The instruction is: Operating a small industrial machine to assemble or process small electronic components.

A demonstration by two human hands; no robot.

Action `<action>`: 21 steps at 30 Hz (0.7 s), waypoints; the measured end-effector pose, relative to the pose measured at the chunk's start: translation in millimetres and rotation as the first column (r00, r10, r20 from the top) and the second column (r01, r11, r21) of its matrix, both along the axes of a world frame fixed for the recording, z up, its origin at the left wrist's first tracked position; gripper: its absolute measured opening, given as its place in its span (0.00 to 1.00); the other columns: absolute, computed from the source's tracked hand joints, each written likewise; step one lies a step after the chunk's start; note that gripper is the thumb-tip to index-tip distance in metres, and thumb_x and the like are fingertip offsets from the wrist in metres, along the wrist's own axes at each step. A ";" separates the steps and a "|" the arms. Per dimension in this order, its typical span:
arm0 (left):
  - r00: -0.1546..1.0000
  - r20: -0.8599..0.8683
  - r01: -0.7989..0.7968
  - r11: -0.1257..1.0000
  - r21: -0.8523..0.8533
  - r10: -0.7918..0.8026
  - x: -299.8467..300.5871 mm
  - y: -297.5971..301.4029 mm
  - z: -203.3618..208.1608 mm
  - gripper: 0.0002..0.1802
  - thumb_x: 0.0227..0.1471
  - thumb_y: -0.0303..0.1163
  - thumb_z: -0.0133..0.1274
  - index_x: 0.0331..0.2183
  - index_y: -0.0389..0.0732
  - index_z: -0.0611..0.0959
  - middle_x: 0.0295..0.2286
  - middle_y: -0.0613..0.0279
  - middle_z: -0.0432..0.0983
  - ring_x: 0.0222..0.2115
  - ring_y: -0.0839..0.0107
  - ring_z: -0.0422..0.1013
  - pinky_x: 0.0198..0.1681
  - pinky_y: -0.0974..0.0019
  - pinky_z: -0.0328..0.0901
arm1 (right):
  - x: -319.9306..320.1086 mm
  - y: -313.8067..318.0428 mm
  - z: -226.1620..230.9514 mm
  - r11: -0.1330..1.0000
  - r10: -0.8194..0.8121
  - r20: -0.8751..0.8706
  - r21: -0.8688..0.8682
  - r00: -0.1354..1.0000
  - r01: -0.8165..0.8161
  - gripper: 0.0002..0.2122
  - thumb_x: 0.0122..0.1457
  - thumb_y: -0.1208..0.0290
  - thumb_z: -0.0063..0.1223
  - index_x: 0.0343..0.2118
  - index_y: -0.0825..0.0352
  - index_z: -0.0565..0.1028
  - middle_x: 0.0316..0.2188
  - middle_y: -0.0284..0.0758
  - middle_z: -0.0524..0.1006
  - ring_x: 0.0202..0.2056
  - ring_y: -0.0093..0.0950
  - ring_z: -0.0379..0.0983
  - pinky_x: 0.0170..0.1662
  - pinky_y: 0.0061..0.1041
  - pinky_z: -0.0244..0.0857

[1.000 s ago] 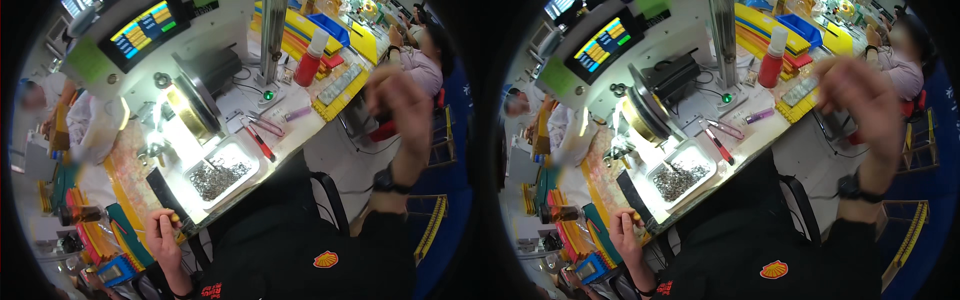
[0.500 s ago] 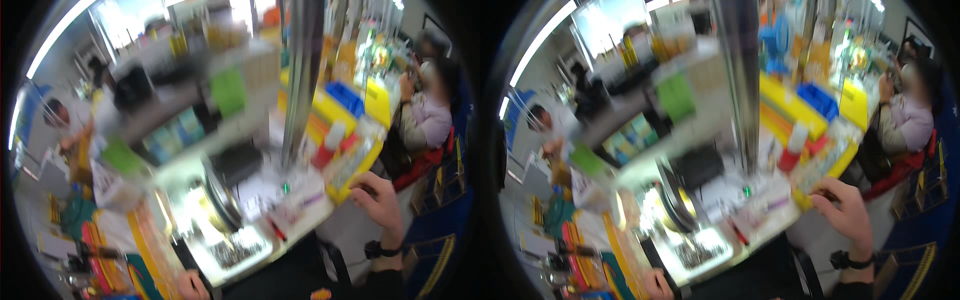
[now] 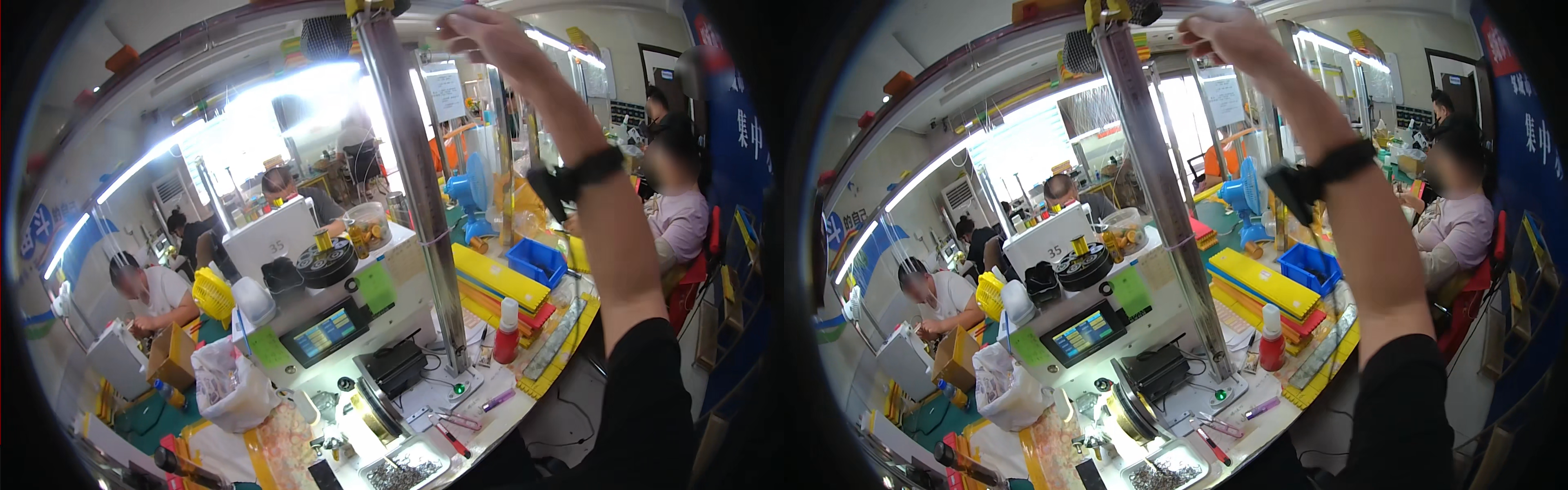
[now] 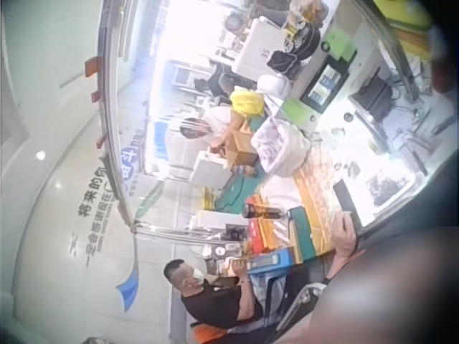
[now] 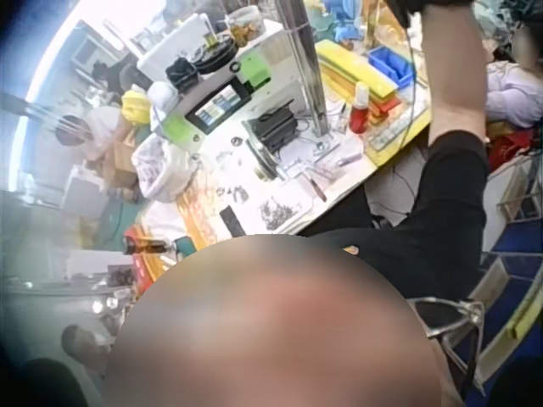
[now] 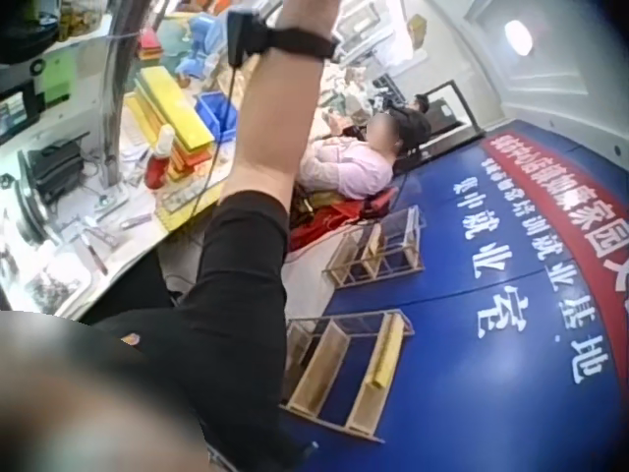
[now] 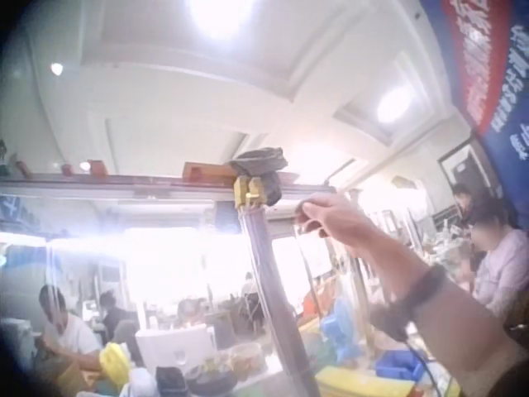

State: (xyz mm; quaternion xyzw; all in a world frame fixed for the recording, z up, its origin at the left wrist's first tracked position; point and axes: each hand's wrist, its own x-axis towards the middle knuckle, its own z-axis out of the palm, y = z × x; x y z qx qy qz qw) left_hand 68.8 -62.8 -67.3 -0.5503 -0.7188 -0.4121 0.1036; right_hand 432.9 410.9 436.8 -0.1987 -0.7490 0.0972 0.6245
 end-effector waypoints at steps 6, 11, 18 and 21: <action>0.998 0.035 -0.043 0.999 -0.005 0.043 9.8 -2.0 6.8 0.09 0.65 0.27 0.49 0.35 0.36 0.83 0.31 0.48 0.76 0.34 0.49 0.72 0.41 0.53 0.67 | -68.4 16.2 17.1 0.801 0.569 -0.137 -0.133 0.811 -0.584 0.18 0.78 0.63 0.37 0.59 0.70 0.73 0.50 0.40 0.82 0.53 0.31 0.78 0.61 0.37 0.65; 0.996 -0.031 -0.083 0.996 -0.025 0.082 13.2 -1.1 12.4 0.09 0.64 0.27 0.49 0.33 0.38 0.82 0.30 0.48 0.76 0.33 0.48 0.72 0.40 0.51 0.67 | -84.2 34.8 10.3 0.498 0.863 0.019 -0.199 0.505 -0.844 0.20 0.78 0.63 0.34 0.58 0.72 0.73 0.49 0.46 0.82 0.54 0.36 0.78 0.63 0.41 0.68; 0.980 -0.187 -0.078 0.997 -0.009 0.075 16.4 2.6 23.5 0.10 0.63 0.26 0.49 0.30 0.39 0.82 0.28 0.49 0.75 0.31 0.50 0.72 0.38 0.51 0.67 | -81.2 44.4 4.7 0.357 0.923 -0.050 -0.260 0.382 -0.897 0.17 0.75 0.59 0.46 0.52 0.69 0.78 0.38 0.32 0.81 0.40 0.25 0.80 0.53 0.31 0.75; 0.996 -0.043 -0.085 0.995 -0.045 0.083 17.5 2.9 21.8 0.09 0.62 0.25 0.50 0.30 0.40 0.82 0.27 0.50 0.75 0.30 0.50 0.72 0.38 0.52 0.67 | -74.5 46.0 3.0 0.449 0.885 -0.016 -0.236 0.465 -0.862 0.16 0.73 0.58 0.51 0.49 0.67 0.80 0.37 0.28 0.81 0.38 0.22 0.78 0.48 0.26 0.74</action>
